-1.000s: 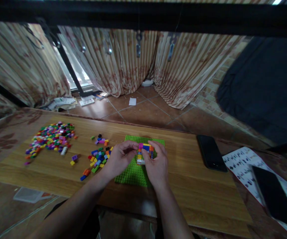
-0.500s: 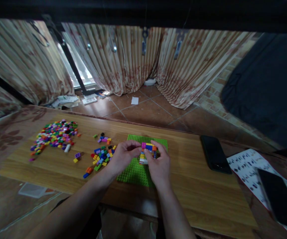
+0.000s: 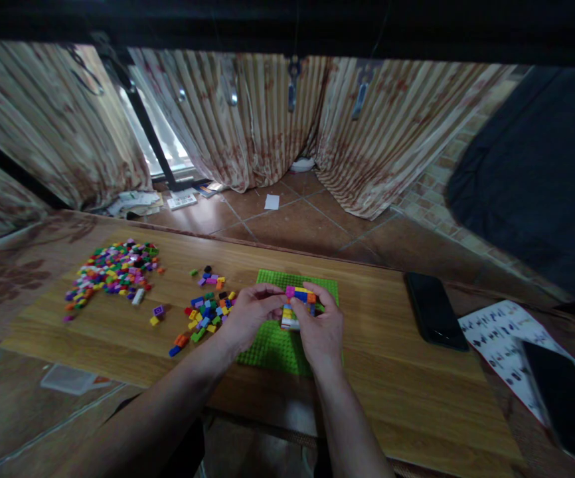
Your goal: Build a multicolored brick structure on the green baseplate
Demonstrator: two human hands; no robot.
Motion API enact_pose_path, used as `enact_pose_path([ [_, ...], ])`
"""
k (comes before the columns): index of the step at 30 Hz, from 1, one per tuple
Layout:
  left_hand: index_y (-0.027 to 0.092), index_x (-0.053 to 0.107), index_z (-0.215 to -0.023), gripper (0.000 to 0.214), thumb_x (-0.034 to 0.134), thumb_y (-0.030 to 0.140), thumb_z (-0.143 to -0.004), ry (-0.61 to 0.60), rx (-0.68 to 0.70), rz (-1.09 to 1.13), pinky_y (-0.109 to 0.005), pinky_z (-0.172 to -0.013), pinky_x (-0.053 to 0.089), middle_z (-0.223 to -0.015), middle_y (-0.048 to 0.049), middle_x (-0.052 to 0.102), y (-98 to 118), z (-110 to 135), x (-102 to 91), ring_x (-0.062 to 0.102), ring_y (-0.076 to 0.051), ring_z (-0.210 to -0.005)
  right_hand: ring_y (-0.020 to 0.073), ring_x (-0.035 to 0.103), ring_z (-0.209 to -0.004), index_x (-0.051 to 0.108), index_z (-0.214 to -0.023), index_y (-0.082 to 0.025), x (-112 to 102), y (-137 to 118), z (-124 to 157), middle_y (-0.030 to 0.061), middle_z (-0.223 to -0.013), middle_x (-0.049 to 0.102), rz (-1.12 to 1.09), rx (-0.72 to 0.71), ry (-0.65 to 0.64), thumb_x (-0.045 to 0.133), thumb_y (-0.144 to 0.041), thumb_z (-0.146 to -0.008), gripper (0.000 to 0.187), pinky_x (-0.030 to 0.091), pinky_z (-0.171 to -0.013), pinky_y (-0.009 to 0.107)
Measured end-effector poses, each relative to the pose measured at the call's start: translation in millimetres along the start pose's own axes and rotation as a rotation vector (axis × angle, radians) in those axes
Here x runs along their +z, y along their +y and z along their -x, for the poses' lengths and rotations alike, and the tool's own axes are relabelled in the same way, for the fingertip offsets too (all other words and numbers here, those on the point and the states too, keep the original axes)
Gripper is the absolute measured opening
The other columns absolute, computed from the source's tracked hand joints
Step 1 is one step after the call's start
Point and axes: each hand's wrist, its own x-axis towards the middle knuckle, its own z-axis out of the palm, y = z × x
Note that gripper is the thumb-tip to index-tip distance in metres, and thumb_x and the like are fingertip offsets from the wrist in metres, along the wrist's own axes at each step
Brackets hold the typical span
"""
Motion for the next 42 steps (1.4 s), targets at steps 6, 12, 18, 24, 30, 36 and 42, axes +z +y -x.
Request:
enact_pose_path([
  [6,0.014,0.066,-0.073,0.021,0.075,0.030,-0.064,-0.012,0.006,-0.030,-0.020,-0.054,0.043,-0.060,0.0022,0.060,3,-1,-6.0,0.052,-0.007,-0.053,0.0191,0.068,-0.082,0.069,-0.111,-0.020,-3,5,-2,0.0078,-0.105,0.072,-0.122,0.005,-0.026,0.072,-0.045,-0.074,0.045,0.056,-0.069,0.033],
  [12,0.015,0.066,-0.071,0.013,0.068,0.027,-0.067,0.081,0.164,-0.225,-0.020,-0.055,0.043,-0.063,0.0021,0.061,29,-15,-40.5,0.052,-0.007,-0.055,0.0188,0.066,-0.091,0.071,-0.102,-0.021,-13,10,-10,0.0064,-0.105,0.072,-0.229,-0.006,0.118,0.073,-0.041,-0.074,0.035,0.053,-0.079,0.035],
  [18,0.014,0.069,-0.074,0.014,0.064,0.026,-0.067,0.014,0.259,-0.635,-0.019,-0.051,0.038,-0.062,0.0028,0.061,57,-20,-95.6,0.050,-0.009,-0.055,0.0183,0.066,-0.089,0.074,-0.092,-0.021,-17,7,-11,0.0043,-0.095,0.073,-0.221,-0.002,0.190,0.075,-0.040,-0.071,0.028,0.050,-0.086,0.039],
  [24,0.013,0.072,-0.074,0.017,0.057,0.016,-0.068,-0.049,0.241,-1.135,-0.020,-0.059,0.043,-0.068,-0.0005,0.068,70,-11,-115.5,0.058,-0.012,-0.065,0.0180,0.066,-0.087,0.075,-0.089,-0.021,-17,11,-11,0.0039,-0.092,0.074,-0.214,0.018,0.203,0.076,-0.040,-0.069,0.028,0.050,-0.087,0.039],
  [30,0.016,0.075,-0.079,0.022,0.058,0.011,-0.067,-0.084,0.142,-1.415,-0.021,-0.063,0.043,-0.076,-0.0015,0.073,70,-6,-111.2,0.063,-0.014,-0.072,0.0150,0.065,-0.084,0.076,-0.085,-0.023,-15,10,-10,0.0009,-0.088,0.073,-0.244,0.051,0.197,0.078,-0.038,-0.067,0.024,0.049,-0.086,0.034],
  [36,0.020,0.075,-0.076,0.017,0.063,0.014,-0.065,-0.027,0.098,-1.542,-0.023,-0.065,0.043,-0.073,-0.0019,0.071,69,-2,-105.3,0.063,-0.016,-0.073,0.0126,0.064,-0.080,0.076,-0.084,-0.023,-14,9,-9,-0.0003,-0.087,0.074,-0.258,0.084,0.193,0.079,-0.037,-0.066,0.023,0.050,-0.079,0.029],
  [42,0.021,0.075,-0.074,0.020,0.063,0.012,-0.062,-0.003,0.110,-1.516,-0.022,-0.065,0.042,-0.064,0.0003,0.066,67,-1,-103.3,0.061,-0.016,-0.072,0.0122,0.063,-0.076,0.076,-0.083,-0.022,-13,9,-9,-0.0001,-0.084,0.073,-0.262,0.083,0.189,0.080,-0.037,-0.065,0.024,0.050,-0.073,0.027],
])
